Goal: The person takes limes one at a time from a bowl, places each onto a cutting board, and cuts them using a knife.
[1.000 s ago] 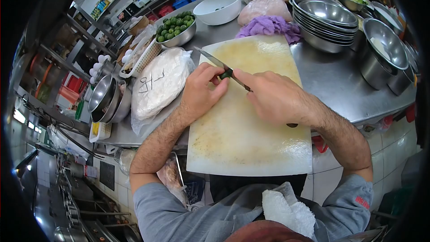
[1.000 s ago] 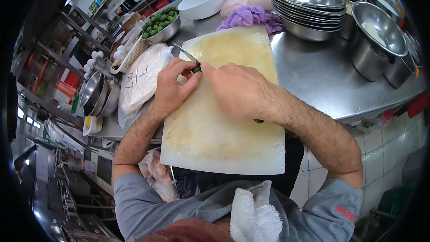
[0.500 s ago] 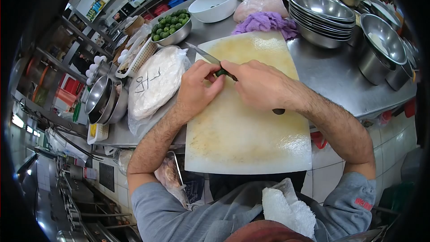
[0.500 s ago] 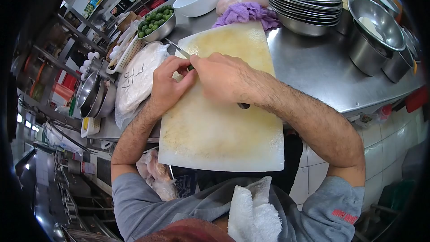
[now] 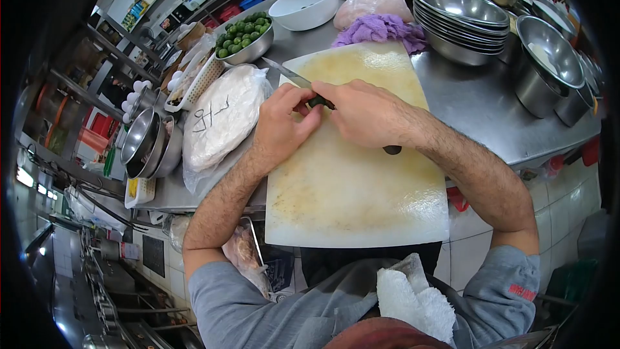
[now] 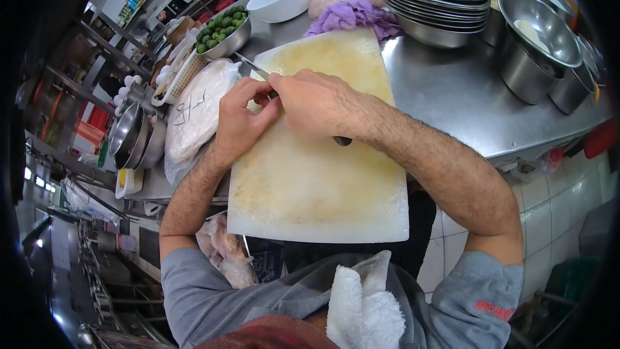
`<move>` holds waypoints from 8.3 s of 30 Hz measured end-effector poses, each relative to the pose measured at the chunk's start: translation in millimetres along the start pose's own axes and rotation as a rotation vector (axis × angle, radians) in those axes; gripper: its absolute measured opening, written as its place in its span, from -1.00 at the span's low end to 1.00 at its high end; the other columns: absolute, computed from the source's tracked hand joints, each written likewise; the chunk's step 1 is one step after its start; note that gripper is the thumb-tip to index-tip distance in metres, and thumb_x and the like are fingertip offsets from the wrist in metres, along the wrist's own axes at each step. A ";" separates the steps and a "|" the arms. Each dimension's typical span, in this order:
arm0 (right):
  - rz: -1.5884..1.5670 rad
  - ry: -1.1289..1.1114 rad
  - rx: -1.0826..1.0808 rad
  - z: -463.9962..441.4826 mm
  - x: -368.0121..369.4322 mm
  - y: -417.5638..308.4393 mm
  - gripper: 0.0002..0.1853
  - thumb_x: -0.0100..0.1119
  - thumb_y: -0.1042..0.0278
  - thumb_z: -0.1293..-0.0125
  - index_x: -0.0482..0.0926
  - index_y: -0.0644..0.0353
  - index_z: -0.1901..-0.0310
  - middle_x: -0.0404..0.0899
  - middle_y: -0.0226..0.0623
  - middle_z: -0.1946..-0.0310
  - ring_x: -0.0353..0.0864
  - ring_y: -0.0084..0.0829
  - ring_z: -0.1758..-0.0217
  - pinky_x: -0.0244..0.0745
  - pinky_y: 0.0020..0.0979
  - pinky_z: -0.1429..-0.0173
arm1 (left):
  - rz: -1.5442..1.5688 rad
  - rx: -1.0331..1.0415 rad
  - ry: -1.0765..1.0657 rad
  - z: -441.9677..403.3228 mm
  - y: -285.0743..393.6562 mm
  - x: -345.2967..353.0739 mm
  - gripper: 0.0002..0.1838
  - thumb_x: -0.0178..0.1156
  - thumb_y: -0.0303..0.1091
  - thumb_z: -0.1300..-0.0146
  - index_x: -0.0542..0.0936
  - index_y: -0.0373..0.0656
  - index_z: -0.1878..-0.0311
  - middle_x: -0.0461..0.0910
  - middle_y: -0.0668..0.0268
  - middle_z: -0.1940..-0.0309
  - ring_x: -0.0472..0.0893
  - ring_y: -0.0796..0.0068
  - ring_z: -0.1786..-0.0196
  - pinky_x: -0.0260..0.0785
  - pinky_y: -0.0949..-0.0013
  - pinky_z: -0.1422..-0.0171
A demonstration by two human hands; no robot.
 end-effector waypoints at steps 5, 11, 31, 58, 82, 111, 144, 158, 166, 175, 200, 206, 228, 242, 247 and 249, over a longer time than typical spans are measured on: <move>-0.016 -0.033 0.081 7.1 -5.3 -0.6 -0.62 0.03 0.49 -0.26 0.41 0.24 -0.13 0.63 0.08 0.21 0.65 0.06 0.15 0.52 -0.06 0.08 | 0.046 -0.029 0.023 1.6 -1.2 -0.6 -0.77 0.36 -0.50 -0.09 0.61 -0.29 0.17 0.58 0.24 0.33 0.63 0.48 0.36 0.49 0.42 0.25; -0.071 0.048 0.031 20.0 -29.0 -1.2 -0.47 0.04 0.47 -0.26 0.37 0.22 -0.31 0.66 -0.01 0.17 0.67 -0.15 0.18 0.53 -0.23 0.03 | 0.094 -0.068 0.045 -1.0 -7.4 -4.2 -0.78 0.36 -0.49 -0.08 0.61 -0.26 0.19 0.59 0.28 0.37 0.60 0.54 0.36 0.47 0.45 0.23; -0.111 0.443 0.073 33.4 -85.4 22.2 -0.47 0.12 0.47 -0.28 0.34 0.38 -0.29 0.59 0.21 0.06 0.57 0.12 -0.05 0.46 -0.11 -0.12 | -0.506 -0.351 0.021 -212.8 -249.9 -65.9 -0.61 0.25 -0.31 -0.11 0.68 -0.08 -0.05 0.72 0.16 0.14 0.69 0.22 0.01 0.50 0.24 -0.15; 0.034 0.268 0.039 31.4 -60.6 12.9 -0.44 0.07 0.44 -0.27 0.34 0.28 -0.33 0.61 0.14 0.05 0.62 0.04 -0.01 0.48 -0.18 -0.11 | 0.664 -0.205 -0.261 -23.0 -54.6 -24.6 -0.67 0.22 -0.52 -0.28 0.56 -0.19 -0.12 0.62 0.34 -0.01 0.55 0.60 -0.03 0.39 0.48 -0.14; 0.053 -0.030 0.134 34.8 -22.9 12.8 -0.44 0.07 0.44 -0.29 0.32 0.21 -0.36 0.61 0.08 -0.01 0.60 0.02 -0.07 0.47 -0.14 -0.19 | 0.322 -0.142 -0.321 17.1 -34.5 -16.7 -0.74 0.26 -0.53 -0.25 0.62 -0.24 -0.01 0.63 0.25 0.05 0.60 0.52 0.11 0.47 0.42 -0.01; 0.048 -0.099 0.121 77.4 -7.1 -10.4 -0.44 0.07 0.45 -0.31 0.27 0.25 -0.35 0.61 0.09 0.10 0.59 0.06 -0.02 0.48 -0.07 -0.08 | 0.108 0.028 -0.086 15.4 -8.9 -22.0 -0.86 0.36 -0.51 -0.10 0.64 -0.27 0.25 0.60 0.27 0.33 0.60 0.50 0.35 0.48 0.46 0.23; 0.069 -0.026 -0.037 27.4 14.0 -20.8 -0.44 0.01 0.47 -0.31 0.22 0.34 -0.34 0.59 0.16 0.24 0.58 0.12 0.08 0.45 0.00 -0.01 | 0.070 0.058 -0.043 19.0 -4.7 -22.5 -0.83 0.35 -0.54 -0.10 0.60 -0.31 0.23 0.59 0.24 0.29 0.62 0.45 0.37 0.50 0.41 0.28; 0.081 -0.088 0.003 2.1 15.9 -24.0 -0.56 0.05 0.46 -0.30 0.33 0.22 -0.22 0.62 0.09 0.24 0.62 0.11 0.14 0.50 0.00 0.09 | 0.048 0.045 -0.030 18.7 -4.4 -22.1 -0.81 0.34 -0.54 -0.09 0.61 -0.27 0.20 0.59 0.25 0.30 0.62 0.44 0.38 0.49 0.40 0.28; 0.053 -0.086 0.000 -4.3 16.3 -22.0 -0.59 0.06 0.45 -0.29 0.36 0.23 -0.17 0.62 0.09 0.25 0.63 0.10 0.14 0.51 -0.01 0.08 | 0.055 0.038 -0.037 17.6 -4.6 -21.4 -0.80 0.33 -0.54 -0.08 0.62 -0.26 0.19 0.59 0.25 0.29 0.62 0.45 0.38 0.49 0.40 0.27; -0.035 0.143 -0.122 3.8 -42.3 -10.7 -0.61 0.04 0.48 -0.25 0.49 0.18 -0.13 0.62 -0.03 0.29 0.63 -0.21 0.26 0.51 -0.24 0.10 | 0.080 0.004 -0.058 15.7 -9.5 -18.8 -0.76 0.36 -0.51 -0.07 0.59 -0.27 0.17 0.60 0.27 0.26 0.58 0.50 0.33 0.46 0.45 0.21; 0.040 0.412 -0.010 12.2 -73.9 27.4 -0.46 0.06 0.43 -0.31 0.31 0.24 -0.34 0.60 0.15 0.05 0.57 0.10 -0.07 0.44 -0.05 -0.15 | -0.645 -0.499 -0.134 -155.0 -256.5 -103.9 -0.54 0.37 -0.29 -0.09 0.65 -0.07 -0.11 0.67 0.14 -0.02 0.65 0.19 -0.10 0.45 0.23 -0.24; 0.066 0.430 -0.030 13.0 -72.5 24.3 -0.48 0.07 0.44 -0.30 0.33 0.26 -0.31 0.61 0.13 0.05 0.56 0.10 -0.07 0.44 -0.03 -0.13 | -0.658 -0.520 -0.088 -144.6 -268.9 -97.0 -0.54 0.40 -0.25 -0.09 0.65 -0.02 -0.12 0.68 0.20 -0.01 0.64 0.21 -0.12 0.44 0.19 -0.25; 0.035 0.402 0.031 10.3 -71.1 35.7 -0.45 0.06 0.42 -0.28 0.34 0.28 -0.32 0.62 0.12 0.07 0.62 0.01 -0.02 0.46 -0.17 -0.12 | -0.866 -0.476 -0.001 -140.7 -258.8 -87.3 -0.67 0.30 -0.07 -0.22 0.66 0.12 -0.03 0.63 0.26 -0.06 0.57 0.20 -0.19 0.24 -0.26 -0.24; 0.071 0.340 0.041 8.0 -58.3 32.0 -0.46 0.07 0.43 -0.27 0.37 0.21 -0.32 0.64 0.02 0.05 0.64 -0.12 -0.01 0.49 -0.22 -0.14 | 0.416 -0.177 -0.175 -60.7 -67.4 -34.0 -0.71 0.34 -0.40 -0.26 0.56 -0.25 -0.01 0.65 0.35 0.18 0.59 0.66 0.10 0.45 0.53 0.02; 0.010 0.222 0.098 6.8 -46.8 29.7 -0.44 0.11 0.45 -0.26 0.36 0.24 -0.33 0.61 0.01 -0.04 0.63 -0.19 -0.09 0.43 -0.31 -0.22 | 0.573 -0.387 -0.193 -10.3 -40.6 -10.8 -0.65 0.38 -0.47 -0.21 0.54 -0.30 -0.04 0.64 0.31 0.12 0.60 0.62 0.09 0.46 0.52 -0.02; 0.107 0.293 -0.037 5.4 -45.8 27.3 -0.43 0.12 0.46 -0.25 0.36 0.25 -0.33 0.59 0.01 -0.07 0.58 -0.18 -0.18 0.40 -0.33 -0.28 | 0.628 -0.414 -0.171 0.5 -39.8 -8.6 -0.63 0.38 -0.49 -0.19 0.54 -0.31 -0.05 0.64 0.29 0.11 0.62 0.59 0.08 0.48 0.51 -0.05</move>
Point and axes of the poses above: each hand's wrist, its own z-axis away from the middle knuckle, its own x-axis out of the palm, y = z × x, the point moved 8 cm from there along -z, towards the middle knuckle
